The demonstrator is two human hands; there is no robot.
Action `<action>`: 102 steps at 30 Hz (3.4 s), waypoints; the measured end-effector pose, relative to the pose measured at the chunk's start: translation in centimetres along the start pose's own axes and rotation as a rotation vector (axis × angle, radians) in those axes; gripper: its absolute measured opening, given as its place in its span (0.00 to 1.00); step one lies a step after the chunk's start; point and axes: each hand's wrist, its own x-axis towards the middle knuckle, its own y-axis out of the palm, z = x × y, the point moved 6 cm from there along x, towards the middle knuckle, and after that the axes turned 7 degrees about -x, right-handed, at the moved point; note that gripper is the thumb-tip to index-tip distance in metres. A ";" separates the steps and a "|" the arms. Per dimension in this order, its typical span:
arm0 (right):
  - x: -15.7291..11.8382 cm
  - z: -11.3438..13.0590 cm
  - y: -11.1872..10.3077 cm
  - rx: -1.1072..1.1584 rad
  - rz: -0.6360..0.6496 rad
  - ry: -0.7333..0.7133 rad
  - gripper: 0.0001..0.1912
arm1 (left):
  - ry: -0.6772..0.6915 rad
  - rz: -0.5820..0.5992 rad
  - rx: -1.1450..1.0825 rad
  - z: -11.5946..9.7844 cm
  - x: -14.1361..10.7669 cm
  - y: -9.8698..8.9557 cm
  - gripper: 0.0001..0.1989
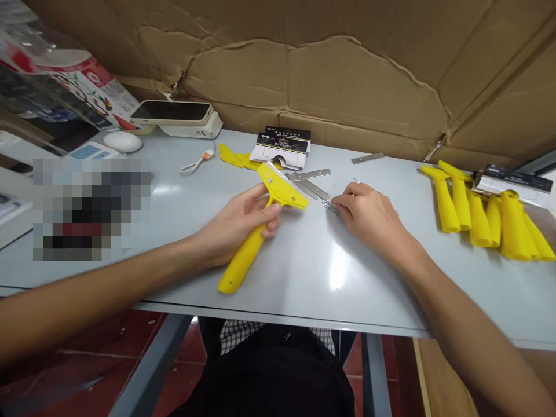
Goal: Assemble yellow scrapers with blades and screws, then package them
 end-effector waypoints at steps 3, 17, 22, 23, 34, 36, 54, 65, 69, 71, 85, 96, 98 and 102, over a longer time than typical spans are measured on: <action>0.0 -0.2 -0.2 -0.013 0.013 -0.013 0.19 | -0.002 0.010 0.015 0.0 -0.1 0.0 0.14; 0.0 -0.4 0.2 -0.018 0.085 -0.069 0.18 | 0.043 0.034 0.034 -0.5 -0.3 0.1 0.15; 0.1 -0.2 0.1 0.001 0.080 -0.070 0.16 | 0.045 0.029 0.034 -0.6 -0.2 0.2 0.15; 0.1 -0.1 0.2 0.005 0.079 -0.069 0.15 | 0.044 0.027 0.032 -0.6 -0.2 0.2 0.15; -0.1 -0.7 -2.1 0.588 -0.100 0.170 0.06 | 0.040 0.051 0.036 -0.5 -0.2 0.1 0.19; -0.3 -1.3 -2.0 0.779 -0.130 0.288 0.08 | 0.041 0.061 0.047 -0.5 -0.2 0.1 0.18; -0.5 -0.6 -0.3 1.048 -0.059 0.421 0.07 | -0.045 0.146 0.072 0.4 -0.9 0.9 0.19; -0.9 4.5 -1.7 0.623 -0.254 -0.003 0.04 | 0.069 0.087 0.177 0.7 -1.7 1.2 0.15; -1.0 5.2 -1.3 0.578 -0.308 -0.016 0.05 | 0.071 0.112 0.248 0.9 -1.6 1.2 0.14; -1.0 5.3 -1.2 0.570 -0.333 -0.001 0.05 | 0.056 0.117 0.273 1.0 -1.6 1.2 0.14; -0.7 5.6 -0.7 0.579 -0.268 -0.001 0.06 | 0.033 0.086 0.262 0.9 -1.4 1.4 0.14; -0.9 5.5 -0.8 0.547 -0.307 0.017 0.04 | 0.034 0.090 0.249 1.0 -1.4 1.4 0.13; -0.9 5.4 -0.8 0.537 -0.314 0.032 0.04 | 0.032 0.092 0.254 1.0 -1.5 1.4 0.14; -0.9 5.1 -1.1 0.519 -0.331 0.033 0.05 | 0.019 0.097 0.256 1.0 -1.5 1.4 0.14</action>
